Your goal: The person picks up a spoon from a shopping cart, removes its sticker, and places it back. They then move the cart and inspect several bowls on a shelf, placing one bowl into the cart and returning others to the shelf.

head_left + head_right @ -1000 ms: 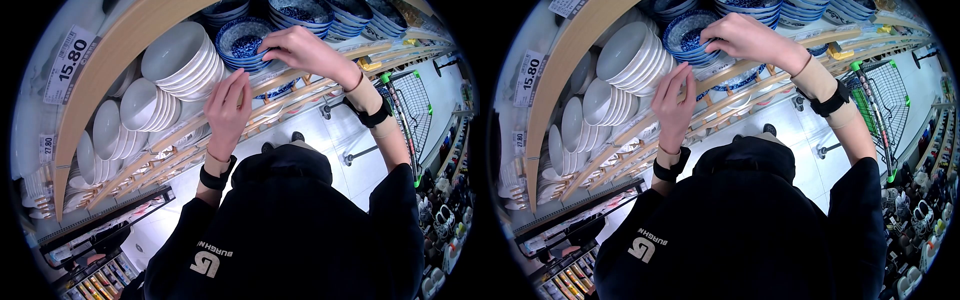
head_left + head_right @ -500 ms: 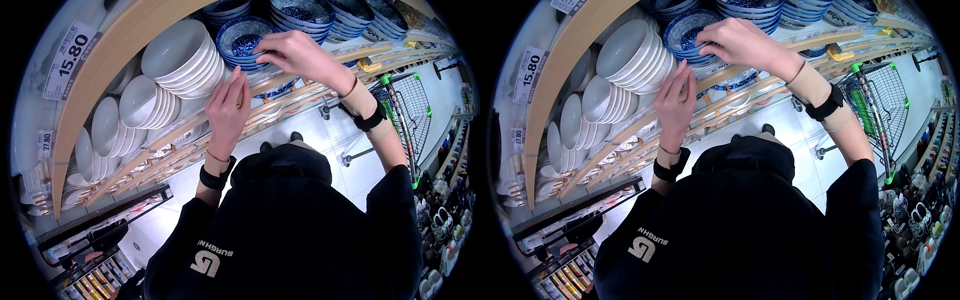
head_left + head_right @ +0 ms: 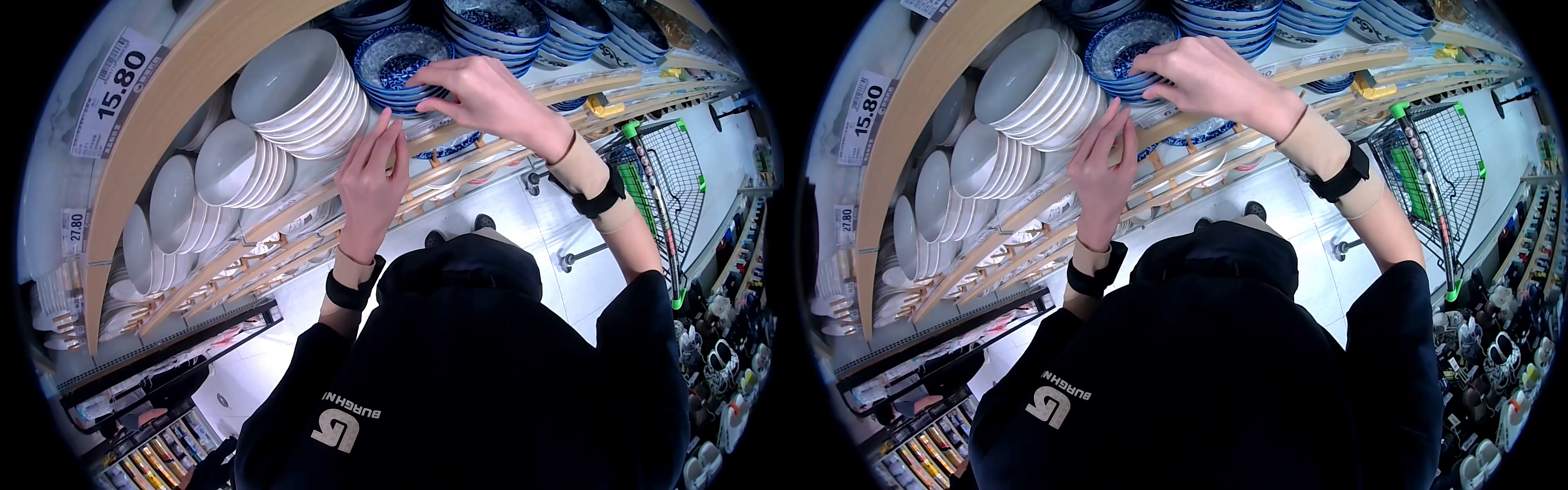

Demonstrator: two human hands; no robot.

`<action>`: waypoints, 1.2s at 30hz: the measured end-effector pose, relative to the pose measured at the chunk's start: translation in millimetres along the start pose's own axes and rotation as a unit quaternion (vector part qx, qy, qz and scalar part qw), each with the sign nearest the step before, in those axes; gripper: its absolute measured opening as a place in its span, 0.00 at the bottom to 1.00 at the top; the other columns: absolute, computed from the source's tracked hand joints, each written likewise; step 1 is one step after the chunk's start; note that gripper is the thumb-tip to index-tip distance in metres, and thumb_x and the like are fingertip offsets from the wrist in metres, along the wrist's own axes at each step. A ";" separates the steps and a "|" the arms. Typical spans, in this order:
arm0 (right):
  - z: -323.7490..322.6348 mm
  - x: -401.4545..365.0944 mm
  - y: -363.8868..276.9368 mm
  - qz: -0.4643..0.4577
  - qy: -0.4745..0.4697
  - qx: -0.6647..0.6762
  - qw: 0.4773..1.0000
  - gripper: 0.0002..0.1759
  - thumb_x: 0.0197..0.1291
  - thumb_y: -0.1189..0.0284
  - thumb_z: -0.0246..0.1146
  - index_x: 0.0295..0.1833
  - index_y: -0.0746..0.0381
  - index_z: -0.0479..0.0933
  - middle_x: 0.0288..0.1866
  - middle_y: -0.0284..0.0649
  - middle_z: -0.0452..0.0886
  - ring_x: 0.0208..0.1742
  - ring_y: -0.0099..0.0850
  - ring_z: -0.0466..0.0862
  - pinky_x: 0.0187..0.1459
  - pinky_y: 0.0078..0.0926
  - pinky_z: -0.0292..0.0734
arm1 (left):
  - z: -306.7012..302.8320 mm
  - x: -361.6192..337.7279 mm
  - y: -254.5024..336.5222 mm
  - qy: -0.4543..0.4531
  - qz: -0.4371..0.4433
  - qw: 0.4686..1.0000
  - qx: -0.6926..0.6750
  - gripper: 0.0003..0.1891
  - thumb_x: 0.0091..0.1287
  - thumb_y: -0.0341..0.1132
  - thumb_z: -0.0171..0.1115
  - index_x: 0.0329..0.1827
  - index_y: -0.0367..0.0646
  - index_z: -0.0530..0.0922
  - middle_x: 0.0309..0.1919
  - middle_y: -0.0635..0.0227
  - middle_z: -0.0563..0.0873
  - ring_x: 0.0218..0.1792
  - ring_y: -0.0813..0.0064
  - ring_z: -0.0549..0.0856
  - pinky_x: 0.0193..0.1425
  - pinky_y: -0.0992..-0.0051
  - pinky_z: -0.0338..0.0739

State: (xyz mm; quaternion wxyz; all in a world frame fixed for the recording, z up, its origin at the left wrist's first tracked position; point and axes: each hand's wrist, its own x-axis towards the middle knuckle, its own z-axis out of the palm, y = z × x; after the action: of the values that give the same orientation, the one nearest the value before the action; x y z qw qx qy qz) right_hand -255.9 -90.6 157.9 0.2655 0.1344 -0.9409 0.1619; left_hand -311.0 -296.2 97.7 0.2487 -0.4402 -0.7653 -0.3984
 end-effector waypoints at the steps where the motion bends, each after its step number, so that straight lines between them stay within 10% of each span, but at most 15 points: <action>1: 0.5 -0.4 0.0 -0.004 0.000 -0.007 1.000 0.17 0.57 0.66 0.73 0.50 0.62 0.84 0.41 0.43 0.88 0.39 0.44 0.88 0.40 0.35 0.84 | 0.6 -0.6 -0.5 0.000 -0.003 1.000 0.000 0.09 0.63 0.24 0.70 0.47 0.37 0.88 0.51 0.60 0.90 0.42 0.66 0.91 0.46 0.72 0.86; 7: -5.0 -2.9 -5.9 0.013 -0.007 -0.004 1.000 0.21 0.59 0.65 0.73 0.56 0.62 0.83 0.49 0.44 0.88 0.39 0.38 0.90 0.38 0.29 0.84 | 1.8 -2.2 4.0 -0.004 -0.142 0.985 -0.095 0.13 0.65 0.26 0.69 0.52 0.35 0.87 0.51 0.55 0.90 0.42 0.69 0.92 0.49 0.73 0.85; 13: 3.8 -45.7 -32.8 0.223 0.202 0.178 0.937 0.19 0.67 0.67 0.68 0.60 0.64 0.80 0.52 0.45 0.87 0.48 0.34 0.90 0.42 0.26 0.85 | -11.9 -1.2 18.8 -0.056 -0.212 0.964 -0.148 0.22 0.66 0.26 0.68 0.63 0.31 0.78 0.57 0.48 0.86 0.51 0.61 0.89 0.56 0.68 0.82; 18: 29.9 -65.3 -51.4 0.325 0.198 0.308 0.872 0.28 0.71 0.68 0.63 0.71 0.70 0.69 0.64 0.59 0.81 0.65 0.46 0.83 0.64 0.37 0.77 | -3.2 -1.5 20.0 -0.063 -0.314 0.870 -0.374 0.34 0.69 0.24 0.64 0.78 0.30 0.61 0.75 0.52 0.70 0.74 0.65 0.72 0.74 0.68 0.70; 27: 33.4 -45.7 -49.4 0.348 0.123 0.285 0.885 0.40 0.64 0.70 0.63 0.73 0.83 0.58 0.46 0.71 0.83 0.48 0.54 0.87 0.54 0.37 0.79 | 0.2 27.7 28.2 -0.101 -0.346 0.812 -0.458 0.37 0.73 0.22 0.55 0.82 0.28 0.49 0.80 0.50 0.60 0.80 0.63 0.61 0.82 0.67 0.57; 36: 27.3 -39.7 -25.7 0.349 0.048 0.272 0.896 0.41 0.62 0.74 0.62 0.79 0.73 0.57 0.70 0.61 0.75 0.64 0.38 0.82 0.56 0.28 0.80 | -1.2 27.4 27.6 -0.104 -0.352 0.807 -0.463 0.37 0.71 0.20 0.54 0.81 0.26 0.49 0.80 0.48 0.58 0.81 0.59 0.59 0.81 0.66 0.58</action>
State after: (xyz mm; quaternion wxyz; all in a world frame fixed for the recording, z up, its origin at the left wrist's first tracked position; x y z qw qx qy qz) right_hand -227.0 -117.7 120.3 0.1900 -0.1437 -0.8328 0.4997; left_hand -300.3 -276.0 129.2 -0.2227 -0.2426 -0.6141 -0.7172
